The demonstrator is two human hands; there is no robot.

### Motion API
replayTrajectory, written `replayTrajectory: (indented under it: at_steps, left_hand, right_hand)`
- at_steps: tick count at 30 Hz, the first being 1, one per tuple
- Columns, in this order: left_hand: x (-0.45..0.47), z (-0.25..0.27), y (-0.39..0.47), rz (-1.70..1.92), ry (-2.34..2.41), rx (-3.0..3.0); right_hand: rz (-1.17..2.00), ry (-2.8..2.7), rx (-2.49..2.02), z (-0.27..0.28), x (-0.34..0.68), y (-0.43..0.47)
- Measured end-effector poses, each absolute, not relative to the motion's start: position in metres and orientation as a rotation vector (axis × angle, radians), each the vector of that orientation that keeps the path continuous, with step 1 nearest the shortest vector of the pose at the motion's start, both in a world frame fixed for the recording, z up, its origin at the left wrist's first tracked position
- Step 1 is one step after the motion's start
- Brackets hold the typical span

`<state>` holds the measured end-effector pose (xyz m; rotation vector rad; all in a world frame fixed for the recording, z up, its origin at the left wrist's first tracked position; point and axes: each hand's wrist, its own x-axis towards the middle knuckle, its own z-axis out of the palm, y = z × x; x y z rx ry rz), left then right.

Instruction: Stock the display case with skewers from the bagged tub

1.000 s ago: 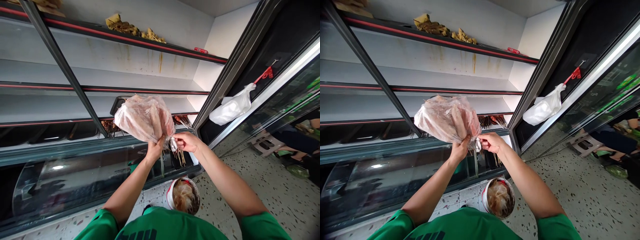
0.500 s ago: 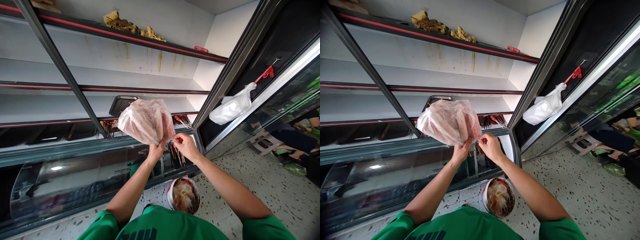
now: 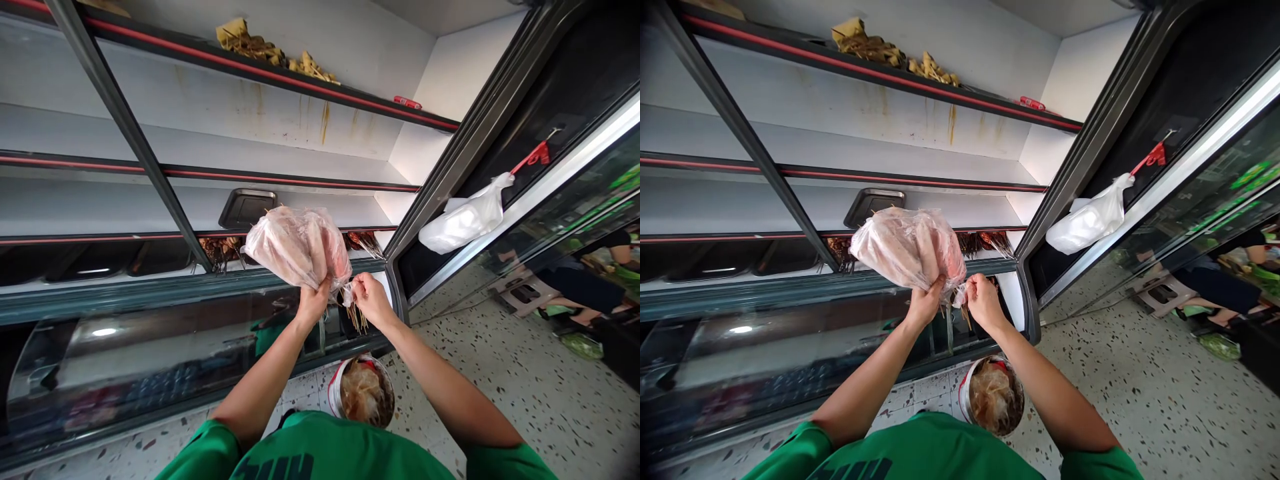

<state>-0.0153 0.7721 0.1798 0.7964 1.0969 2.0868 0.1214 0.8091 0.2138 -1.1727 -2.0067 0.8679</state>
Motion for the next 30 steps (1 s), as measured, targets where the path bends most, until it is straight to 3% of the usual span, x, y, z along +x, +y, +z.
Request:
replayTrajectory:
  at_steps: [2, 7, 12, 15, 19, 22, 25, 30]
  left_hand:
    - [-0.016, 0.176, 0.772, 2.064, 1.119, 0.863]
    - [-0.017, 0.172, 0.772, 2.079, 1.107, 0.797]
    - [-0.021, 0.171, 0.772, 2.090, 1.111, 0.789]
    - [-0.026, 0.170, 0.770, 2.083, 1.146, 0.847]
    - [-0.029, 0.166, 0.771, 2.090, 1.131, 0.812]
    - [-0.029, 0.165, 0.772, 2.094, 1.082, 0.731]
    - [-0.031, 0.167, 0.770, 2.074, 1.164, 0.804]
    - [-0.037, 0.176, 0.770, 2.055, 1.102, 0.679]
  right_hand:
    - [0.914, -1.938, -1.207, 0.213, 0.118, 0.809]
    - [1.559, -1.558, -1.086, 0.217, 0.110, 0.801]
    - [1.601, -1.449, -1.084, 0.218, 0.110, 0.809]
    - [1.288, -1.912, -1.041, 0.225, 0.116, 0.818]
    - [0.367, -2.508, -0.934, 0.239, 0.122, 0.822]
    - [0.090, -2.593, -0.984, 0.245, 0.121, 0.822]
    - [0.382, -2.452, -0.944, 0.244, 0.116, 0.819]
    - [1.670, -1.817, -0.887, 0.234, 0.114, 0.814]
